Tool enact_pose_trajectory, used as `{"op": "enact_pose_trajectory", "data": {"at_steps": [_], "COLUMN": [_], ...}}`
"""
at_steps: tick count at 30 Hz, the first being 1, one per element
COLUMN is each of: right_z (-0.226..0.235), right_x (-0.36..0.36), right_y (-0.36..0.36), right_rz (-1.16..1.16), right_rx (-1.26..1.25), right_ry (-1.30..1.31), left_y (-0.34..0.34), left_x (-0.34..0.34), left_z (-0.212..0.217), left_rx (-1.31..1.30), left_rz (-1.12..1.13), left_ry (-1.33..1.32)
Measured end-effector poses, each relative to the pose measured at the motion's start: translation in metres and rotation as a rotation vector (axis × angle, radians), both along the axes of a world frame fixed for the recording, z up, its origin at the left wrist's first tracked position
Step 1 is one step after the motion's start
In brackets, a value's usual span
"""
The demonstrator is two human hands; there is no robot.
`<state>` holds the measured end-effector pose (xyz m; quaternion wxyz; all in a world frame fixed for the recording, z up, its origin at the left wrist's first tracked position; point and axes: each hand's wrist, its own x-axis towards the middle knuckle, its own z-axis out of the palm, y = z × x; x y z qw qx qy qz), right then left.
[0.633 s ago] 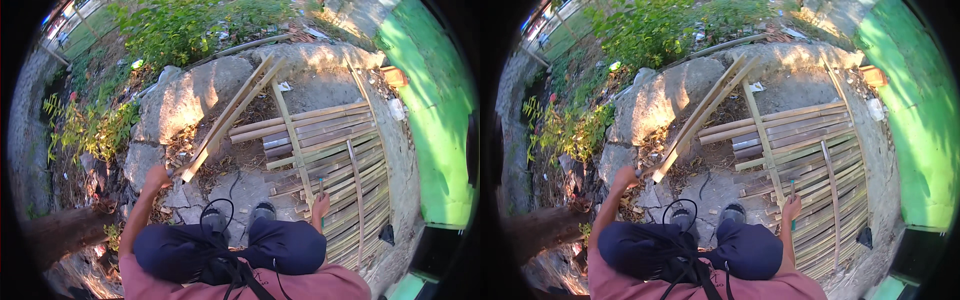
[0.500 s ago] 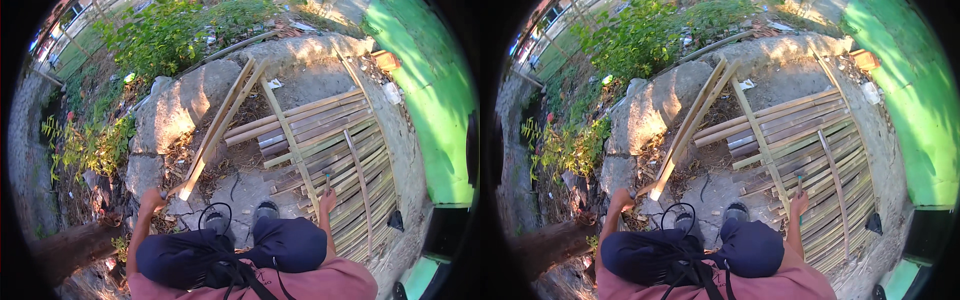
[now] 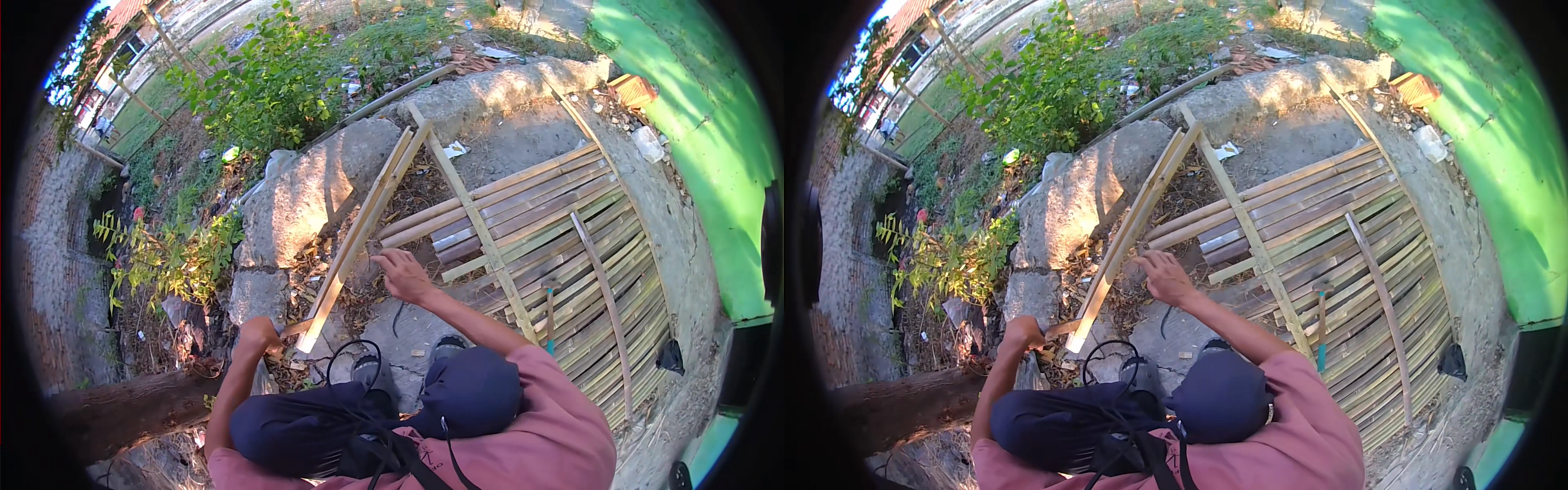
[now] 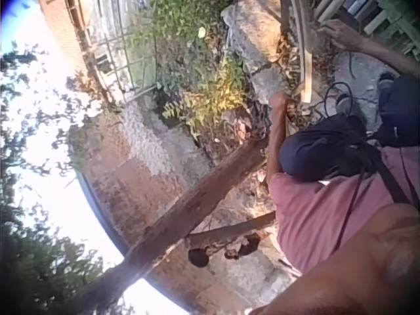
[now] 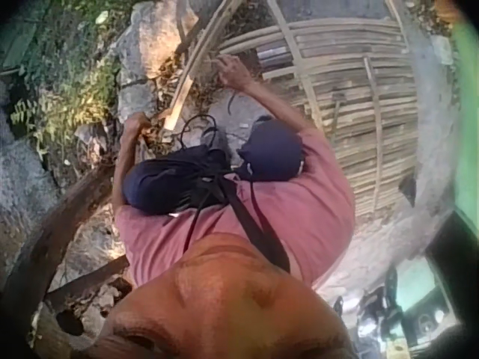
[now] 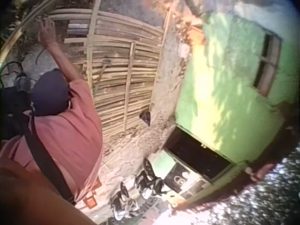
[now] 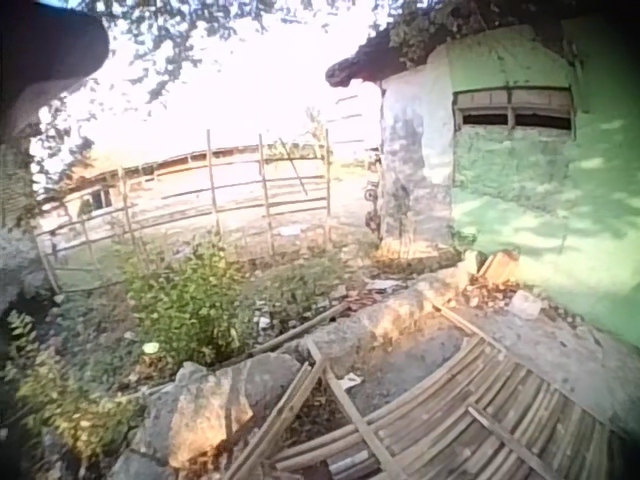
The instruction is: The person splits a bamboo pole using a large knife and then hammers small bamboo dowels into pre-drilled holes in the frame components.
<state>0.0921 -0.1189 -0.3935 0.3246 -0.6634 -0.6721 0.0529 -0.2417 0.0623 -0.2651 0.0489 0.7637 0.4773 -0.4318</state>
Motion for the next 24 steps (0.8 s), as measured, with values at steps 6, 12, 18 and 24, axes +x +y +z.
{"op": "enact_pose_trajectory", "data": {"at_steps": [6, 12, 18, 24], "right_z": [-0.013, -0.015, 0.026, 0.04], "right_x": [-0.023, -0.019, -0.034, -0.052], "right_y": [0.104, 0.145, 0.134, 0.017], "right_rz": [0.1, 0.188, 0.067, 0.248], "right_rx": [-0.066, -0.156, -0.278, -0.763], "right_ry": [-0.111, -0.082, 0.988, 1.755], "left_y": [-0.002, -0.017, -0.024, -0.033], "left_x": [-0.031, -0.088, -0.089, 0.017], "left_z": [0.078, 0.142, 0.167, 0.056], "left_rx": [0.063, 0.278, 0.257, -0.008], "left_rz": [0.096, 0.199, 0.361, 0.452], "left_ry": [-0.075, -0.311, -0.511, -0.946]}}
